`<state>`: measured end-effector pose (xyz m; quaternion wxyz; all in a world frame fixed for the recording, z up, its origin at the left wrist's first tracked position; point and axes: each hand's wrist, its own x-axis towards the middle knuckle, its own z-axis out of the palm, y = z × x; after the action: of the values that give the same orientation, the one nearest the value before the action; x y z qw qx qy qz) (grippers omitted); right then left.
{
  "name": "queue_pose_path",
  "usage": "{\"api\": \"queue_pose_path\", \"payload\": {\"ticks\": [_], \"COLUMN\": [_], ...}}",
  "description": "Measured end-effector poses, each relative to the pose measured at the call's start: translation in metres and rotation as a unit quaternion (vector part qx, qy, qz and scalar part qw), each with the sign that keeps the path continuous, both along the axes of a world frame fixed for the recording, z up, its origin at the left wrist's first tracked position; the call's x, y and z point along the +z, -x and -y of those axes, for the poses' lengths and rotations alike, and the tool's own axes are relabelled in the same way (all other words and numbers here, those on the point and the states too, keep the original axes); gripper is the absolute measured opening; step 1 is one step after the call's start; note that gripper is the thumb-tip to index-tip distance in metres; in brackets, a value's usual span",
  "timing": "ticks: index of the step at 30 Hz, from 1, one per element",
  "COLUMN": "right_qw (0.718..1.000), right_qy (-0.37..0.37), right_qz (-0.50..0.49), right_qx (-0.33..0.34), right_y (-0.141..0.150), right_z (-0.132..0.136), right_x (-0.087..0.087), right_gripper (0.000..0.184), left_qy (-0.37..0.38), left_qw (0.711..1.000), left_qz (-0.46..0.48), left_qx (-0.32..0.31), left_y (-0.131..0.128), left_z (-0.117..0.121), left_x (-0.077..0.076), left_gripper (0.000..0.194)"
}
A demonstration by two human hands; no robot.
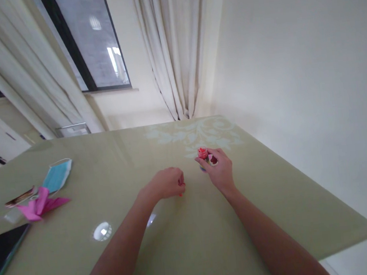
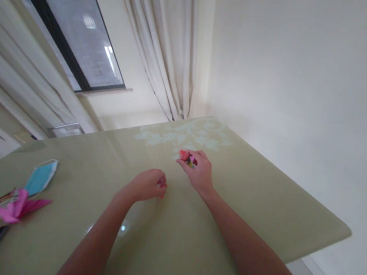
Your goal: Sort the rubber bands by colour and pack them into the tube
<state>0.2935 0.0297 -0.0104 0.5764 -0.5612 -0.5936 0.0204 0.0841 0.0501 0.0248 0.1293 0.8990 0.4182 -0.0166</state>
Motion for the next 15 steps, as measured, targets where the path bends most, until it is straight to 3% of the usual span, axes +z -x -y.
{"api": "queue_pose_path", "payload": {"ticks": [4,7,9,15], "right_qw": [1.000,1.000,1.000,0.999], "right_qy": [0.004,0.011,0.012,0.012], "right_qz": [0.000,0.011,0.019,0.047], "right_qx": [0.008,0.015,0.019,0.021], "right_y": [0.001,0.002,0.003,0.004], "right_z": [-0.002,-0.003,-0.002,0.002], "right_x": [-0.004,-0.007,-0.008,-0.008], "right_gripper": [0.039,0.041,0.042,0.044], "left_qy": [0.015,0.028,0.023,0.043], "left_qw": [0.994,0.977,0.966,0.959], "left_qz": [0.109,0.212,0.256,0.281], "left_qx": [-0.012,-0.015,-0.014,0.000], "left_y": [0.026,0.036,0.040,0.041], "left_z": [0.011,0.023,0.029,0.030], "left_x": [-0.027,-0.045,-0.052,-0.061], "left_gripper": [0.011,0.023,0.028,0.017]}}
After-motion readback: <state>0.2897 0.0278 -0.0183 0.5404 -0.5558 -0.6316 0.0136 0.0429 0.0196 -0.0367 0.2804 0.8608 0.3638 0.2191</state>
